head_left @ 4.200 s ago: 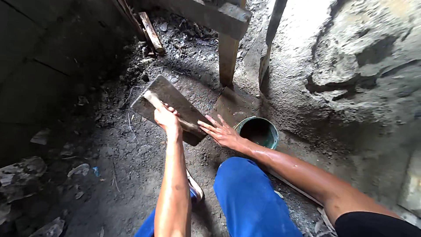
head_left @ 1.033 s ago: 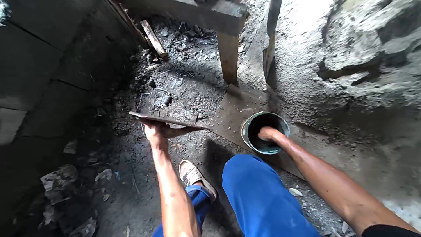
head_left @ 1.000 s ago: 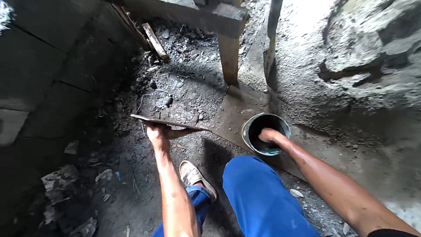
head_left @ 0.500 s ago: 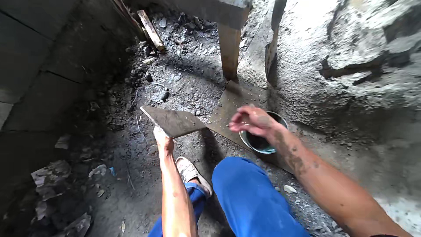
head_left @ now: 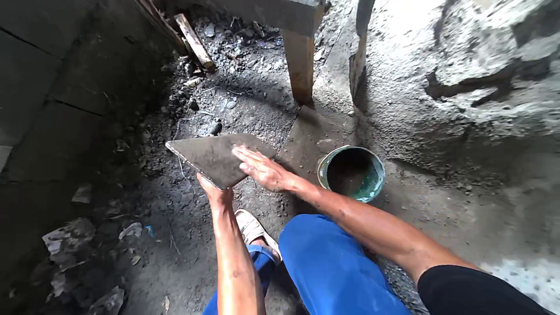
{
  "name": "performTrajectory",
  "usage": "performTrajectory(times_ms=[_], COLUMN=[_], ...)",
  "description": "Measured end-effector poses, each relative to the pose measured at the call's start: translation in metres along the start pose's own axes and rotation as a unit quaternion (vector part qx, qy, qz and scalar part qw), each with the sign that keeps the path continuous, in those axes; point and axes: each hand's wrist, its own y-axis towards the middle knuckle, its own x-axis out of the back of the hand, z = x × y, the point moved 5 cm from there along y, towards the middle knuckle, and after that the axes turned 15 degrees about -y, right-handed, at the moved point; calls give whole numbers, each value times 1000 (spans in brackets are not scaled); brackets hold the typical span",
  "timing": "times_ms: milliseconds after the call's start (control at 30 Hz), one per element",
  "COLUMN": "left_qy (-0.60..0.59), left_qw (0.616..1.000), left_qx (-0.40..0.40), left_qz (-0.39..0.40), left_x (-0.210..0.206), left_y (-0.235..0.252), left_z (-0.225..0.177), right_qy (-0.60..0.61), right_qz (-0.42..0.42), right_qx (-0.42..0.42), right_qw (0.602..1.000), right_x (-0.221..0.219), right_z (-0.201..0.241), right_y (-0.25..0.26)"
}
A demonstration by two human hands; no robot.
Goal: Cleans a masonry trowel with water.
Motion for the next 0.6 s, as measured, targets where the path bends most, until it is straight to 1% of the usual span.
performTrajectory(times_ms=[33, 67, 100, 167, 200, 233, 300, 333, 367, 400, 467, 500, 533, 600], left_qy=[-2, -4, 2, 21, 29, 37, 23, 4, -10, -22, -44, -40, -27, 13], left_qw=[1000, 1000, 1000, 999, 999, 998, 998, 998, 998, 997, 995, 996, 997, 998], left_qx=[3, 8, 18, 29, 33, 40, 47, 46, 49, 54, 57, 57, 53, 52], left_qz=[-4, -14, -23, -29, -27, -21, -28, -32, -38, -42, -63, -64, -53, -16], left_x=[2, 5, 9, 12, 13, 13, 17, 19, 19, 18, 15, 14, 12, 8], left_y=[-1, -5, -9, -11, -9, -8, -13, -15, -18, -22, -25, -24, -21, -22], left_z=[-1, -2, -5, -13, -16, -17, -9, -5, -4, -4, -7, -8, -7, -1], right_qy=[13, 15, 4, -16, -20, -23, -13, -8, -16, -27, -39, -41, -43, -27], right_qz=[-11, -22, -23, 3, 6, -11, -54, -63, -57, -38, 42, 56, 42, -6], right_qx=[20, 17, -10, -84, -101, -89, -26, -10, -17, -47, -133, -150, -138, -66], right_qw=[1000, 1000, 1000, 996, 995, 996, 998, 998, 998, 998, 989, 986, 989, 997], right_x=[1, 0, -5, -10, -9, -4, 2, 4, 3, -1, -7, -8, -6, 6], right_z=[6, -2, -22, -60, -60, -49, -12, -4, -11, -29, -67, -68, -51, 17], right_y=[2, 3, 1, -7, -13, -15, -19, -13, -3, 7, 24, 26, 28, 23])
